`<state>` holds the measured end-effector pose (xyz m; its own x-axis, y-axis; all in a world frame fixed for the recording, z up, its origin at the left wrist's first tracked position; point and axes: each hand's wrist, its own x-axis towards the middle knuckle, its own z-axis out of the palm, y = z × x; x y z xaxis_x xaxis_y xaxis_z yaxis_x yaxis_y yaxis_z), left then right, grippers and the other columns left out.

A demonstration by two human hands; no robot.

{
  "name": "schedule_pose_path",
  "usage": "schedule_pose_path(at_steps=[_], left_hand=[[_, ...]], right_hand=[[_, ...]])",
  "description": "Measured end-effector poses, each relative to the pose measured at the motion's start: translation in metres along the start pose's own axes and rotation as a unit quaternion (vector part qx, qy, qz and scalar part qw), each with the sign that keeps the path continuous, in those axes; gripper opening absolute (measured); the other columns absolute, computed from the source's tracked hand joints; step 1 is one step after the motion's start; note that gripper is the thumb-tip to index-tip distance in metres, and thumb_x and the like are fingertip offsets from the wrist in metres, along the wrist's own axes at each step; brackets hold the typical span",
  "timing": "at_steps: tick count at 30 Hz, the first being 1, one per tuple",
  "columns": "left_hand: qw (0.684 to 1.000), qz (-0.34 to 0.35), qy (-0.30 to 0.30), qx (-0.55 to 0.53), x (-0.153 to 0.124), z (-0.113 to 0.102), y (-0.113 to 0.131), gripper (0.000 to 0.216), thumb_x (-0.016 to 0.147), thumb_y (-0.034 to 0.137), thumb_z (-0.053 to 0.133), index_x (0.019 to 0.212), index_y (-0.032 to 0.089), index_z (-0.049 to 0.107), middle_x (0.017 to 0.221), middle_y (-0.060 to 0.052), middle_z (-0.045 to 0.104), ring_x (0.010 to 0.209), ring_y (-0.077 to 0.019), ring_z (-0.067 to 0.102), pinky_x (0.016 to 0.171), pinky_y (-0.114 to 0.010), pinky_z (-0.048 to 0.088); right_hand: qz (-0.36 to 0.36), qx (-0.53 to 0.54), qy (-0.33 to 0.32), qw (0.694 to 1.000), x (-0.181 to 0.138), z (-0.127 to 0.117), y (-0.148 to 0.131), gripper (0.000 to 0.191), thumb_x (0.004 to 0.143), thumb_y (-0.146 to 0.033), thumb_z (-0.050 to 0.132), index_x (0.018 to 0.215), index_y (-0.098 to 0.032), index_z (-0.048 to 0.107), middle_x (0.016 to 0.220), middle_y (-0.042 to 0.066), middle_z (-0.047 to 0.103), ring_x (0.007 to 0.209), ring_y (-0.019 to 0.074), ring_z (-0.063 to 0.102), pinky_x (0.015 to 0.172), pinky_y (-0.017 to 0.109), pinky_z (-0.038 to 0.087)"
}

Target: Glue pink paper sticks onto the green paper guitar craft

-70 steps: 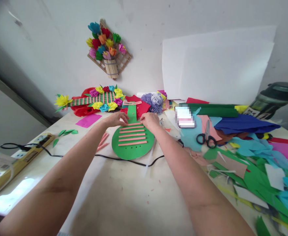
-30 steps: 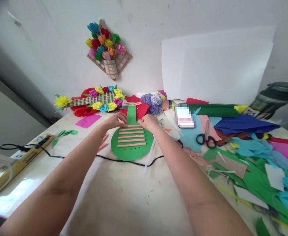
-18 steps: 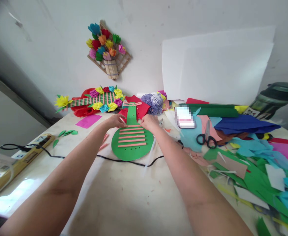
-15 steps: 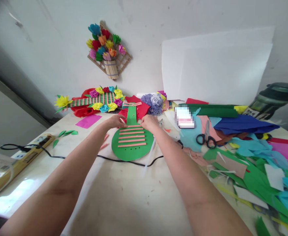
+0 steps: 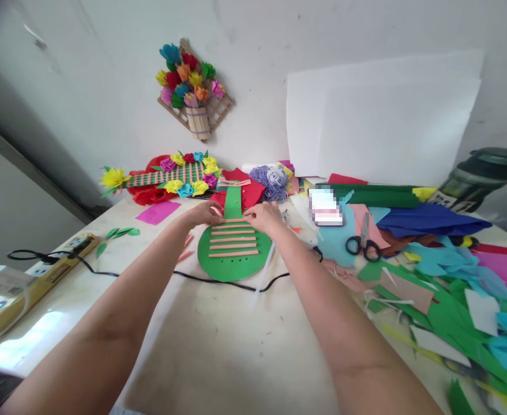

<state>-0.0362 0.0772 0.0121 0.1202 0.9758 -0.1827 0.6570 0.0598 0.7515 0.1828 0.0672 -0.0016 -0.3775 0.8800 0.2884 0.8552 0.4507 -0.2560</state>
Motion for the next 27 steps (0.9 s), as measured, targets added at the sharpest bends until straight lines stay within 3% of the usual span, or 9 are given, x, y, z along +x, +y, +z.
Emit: schedule_pose_path(at_steps=[5, 11, 17, 21, 27], left_hand=[[0.997, -0.004, 0.021, -0.074, -0.010, -0.002, -0.001, 0.057, 0.049, 0.037, 0.077, 0.098, 0.015, 0.055, 0.069, -0.002, 0.064, 0.064, -0.0151, 0.058, 0.055, -0.023, 0.041], [0.988, -0.038, 0.087, -0.120, -0.011, 0.004, -0.011, 0.048, 0.057, 0.055, 0.067, 0.081, 0.015, 0.057, 0.063, -0.004, 0.063, 0.057, -0.0137, 0.057, 0.053, -0.024, 0.041], [0.980, -0.067, 0.168, -0.085, -0.005, 0.016, -0.019, 0.044, 0.044, 0.046, 0.078, 0.070, 0.015, 0.059, 0.049, 0.002, 0.053, 0.047, -0.0113, 0.048, 0.046, -0.023, 0.036], [0.977, -0.072, 0.187, -0.072, -0.006, 0.018, -0.017, 0.042, 0.042, 0.036, 0.080, 0.073, 0.015, 0.061, 0.048, 0.003, 0.052, 0.049, -0.0119, 0.049, 0.048, -0.023, 0.037], [0.977, -0.056, 0.194, -0.066, 0.000, 0.019, -0.026, 0.043, 0.042, 0.035, 0.079, 0.077, 0.015, 0.063, 0.051, 0.002, 0.055, 0.052, -0.0130, 0.052, 0.050, -0.023, 0.038]], right_hand=[[-0.035, -0.065, -0.012, 0.997, -0.002, 0.005, -0.003, 0.022, 0.082, -0.035, 0.052, 0.093, -0.031, 0.071, 0.094, 0.002, 0.070, 0.090, 0.0206, 0.055, 0.080, 0.035, 0.027], [-0.041, -0.084, -0.013, 0.996, -0.002, 0.005, -0.004, 0.022, 0.082, -0.034, 0.052, 0.094, -0.032, 0.071, 0.093, 0.003, 0.070, 0.087, 0.0199, 0.056, 0.078, 0.034, 0.025], [-0.050, -0.089, -0.008, 0.995, -0.002, 0.007, -0.004, 0.023, 0.084, -0.032, 0.050, 0.093, -0.031, 0.071, 0.091, 0.004, 0.070, 0.085, 0.0192, 0.056, 0.077, 0.034, 0.023], [-0.060, -0.092, -0.004, 0.994, -0.001, 0.010, -0.003, 0.024, 0.084, -0.031, 0.049, 0.093, -0.030, 0.071, 0.090, 0.005, 0.070, 0.085, 0.0188, 0.055, 0.079, 0.035, 0.022], [-0.067, -0.095, -0.008, 0.993, -0.002, 0.009, -0.006, 0.026, 0.084, -0.027, 0.048, 0.094, -0.029, 0.071, 0.091, 0.006, 0.070, 0.087, 0.0194, 0.055, 0.080, 0.035, 0.022]])
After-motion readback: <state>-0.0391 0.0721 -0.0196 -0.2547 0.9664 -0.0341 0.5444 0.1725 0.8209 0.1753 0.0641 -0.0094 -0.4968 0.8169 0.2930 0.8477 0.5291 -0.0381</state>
